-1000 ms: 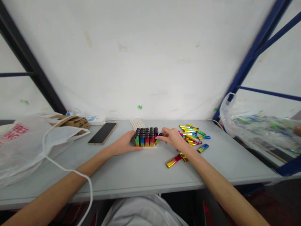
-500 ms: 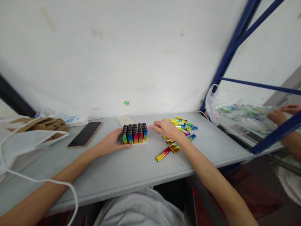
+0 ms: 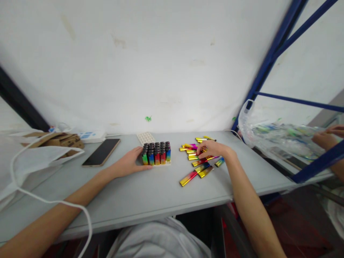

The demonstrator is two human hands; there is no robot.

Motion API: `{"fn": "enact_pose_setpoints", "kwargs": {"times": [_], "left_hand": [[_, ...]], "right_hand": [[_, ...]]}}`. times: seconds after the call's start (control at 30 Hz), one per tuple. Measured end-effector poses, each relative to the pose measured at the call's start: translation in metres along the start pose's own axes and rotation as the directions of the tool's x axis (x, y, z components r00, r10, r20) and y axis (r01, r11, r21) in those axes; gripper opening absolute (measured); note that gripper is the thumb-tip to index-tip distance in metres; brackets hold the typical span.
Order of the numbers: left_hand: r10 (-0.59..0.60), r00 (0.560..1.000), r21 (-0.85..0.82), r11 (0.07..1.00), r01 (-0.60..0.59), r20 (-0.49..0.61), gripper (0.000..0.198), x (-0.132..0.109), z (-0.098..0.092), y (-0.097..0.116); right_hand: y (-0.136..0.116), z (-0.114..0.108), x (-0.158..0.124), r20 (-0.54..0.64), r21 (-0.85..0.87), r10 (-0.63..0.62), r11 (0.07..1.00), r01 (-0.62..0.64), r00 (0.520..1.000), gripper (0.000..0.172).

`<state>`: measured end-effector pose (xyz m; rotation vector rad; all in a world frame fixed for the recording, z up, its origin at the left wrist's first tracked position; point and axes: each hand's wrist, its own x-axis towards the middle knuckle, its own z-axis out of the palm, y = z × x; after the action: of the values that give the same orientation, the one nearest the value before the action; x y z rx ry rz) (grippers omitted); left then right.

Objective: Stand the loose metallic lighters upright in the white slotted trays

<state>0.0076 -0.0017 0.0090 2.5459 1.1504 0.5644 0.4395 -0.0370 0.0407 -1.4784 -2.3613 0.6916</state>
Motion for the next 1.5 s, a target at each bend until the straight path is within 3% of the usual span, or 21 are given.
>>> {"fn": "enact_pose_setpoints", "kwargs": {"times": [0.17, 0.3, 0.43, 0.53, 0.63, 0.73, 0.87, 0.97, 1.07, 1.27, 1.5], "left_hand": [[0.017, 1.0, -0.002, 1.0, -0.017, -0.007, 0.077, -0.001, -0.001, 0.002], [0.012, 1.0, 0.012, 1.0, -0.012, 0.001, 0.08, -0.001, 0.001, 0.002], [0.026, 1.0, -0.003, 1.0, -0.026, -0.011, 0.081, -0.002, 0.002, 0.001], [0.04, 0.999, -0.024, 0.999, -0.04, -0.023, 0.079, -0.002, 0.002, 0.001], [0.038, 0.999, -0.025, 0.999, -0.039, -0.018, 0.078, -0.002, 0.002, 0.002], [0.035, 0.999, -0.02, 0.999, -0.035, -0.013, 0.079, -0.002, 0.002, 0.001], [0.026, 1.0, -0.009, 1.0, -0.026, -0.005, 0.083, -0.002, 0.003, 0.0], [0.025, 1.0, -0.009, 1.0, -0.025, -0.007, 0.084, -0.002, 0.003, -0.001], [0.03, 0.999, -0.027, 0.999, -0.031, -0.017, 0.082, -0.002, 0.003, 0.0], [0.036, 0.999, -0.024, 0.999, -0.036, -0.01, 0.084, -0.002, 0.004, -0.001], [0.037, 0.999, -0.014, 0.999, -0.037, -0.02, 0.08, -0.002, 0.003, 0.0]], "right_hand": [[-0.011, 0.017, 0.015, -0.05, -0.058, -0.08, 0.995, 0.078, 0.996, 0.02], [-0.023, 0.014, 0.012, -0.082, -0.123, -0.126, 0.986, 0.115, 0.989, 0.026], [-0.035, 0.01, 0.008, -0.239, -0.018, -0.084, 0.996, 0.082, 0.967, 0.042], [-0.041, 0.015, 0.014, -0.364, 0.166, -0.058, 0.978, 0.126, 0.929, 0.045], [-0.046, 0.026, 0.024, -0.445, 0.445, 0.029, 0.875, 0.193, 0.895, 0.048], [-0.051, 0.039, 0.034, -0.452, 0.641, 0.115, 0.732, 0.232, 0.885, 0.05], [-0.062, 0.055, 0.042, -0.359, 0.801, 0.085, 0.539, 0.26, 0.929, 0.05], [-0.071, 0.064, 0.045, -0.283, 0.844, 0.056, 0.488, 0.221, 0.957, 0.048], [-0.077, 0.073, 0.05, -0.297, 0.811, 0.124, 0.556, 0.182, 0.947, 0.05], [-0.076, 0.087, 0.059, -0.548, 0.424, 0.115, 0.892, 0.156, 0.829, 0.056], [-0.079, 0.093, 0.062, -0.578, 0.225, 0.015, 0.964, 0.142, 0.816, 0.038]]}}
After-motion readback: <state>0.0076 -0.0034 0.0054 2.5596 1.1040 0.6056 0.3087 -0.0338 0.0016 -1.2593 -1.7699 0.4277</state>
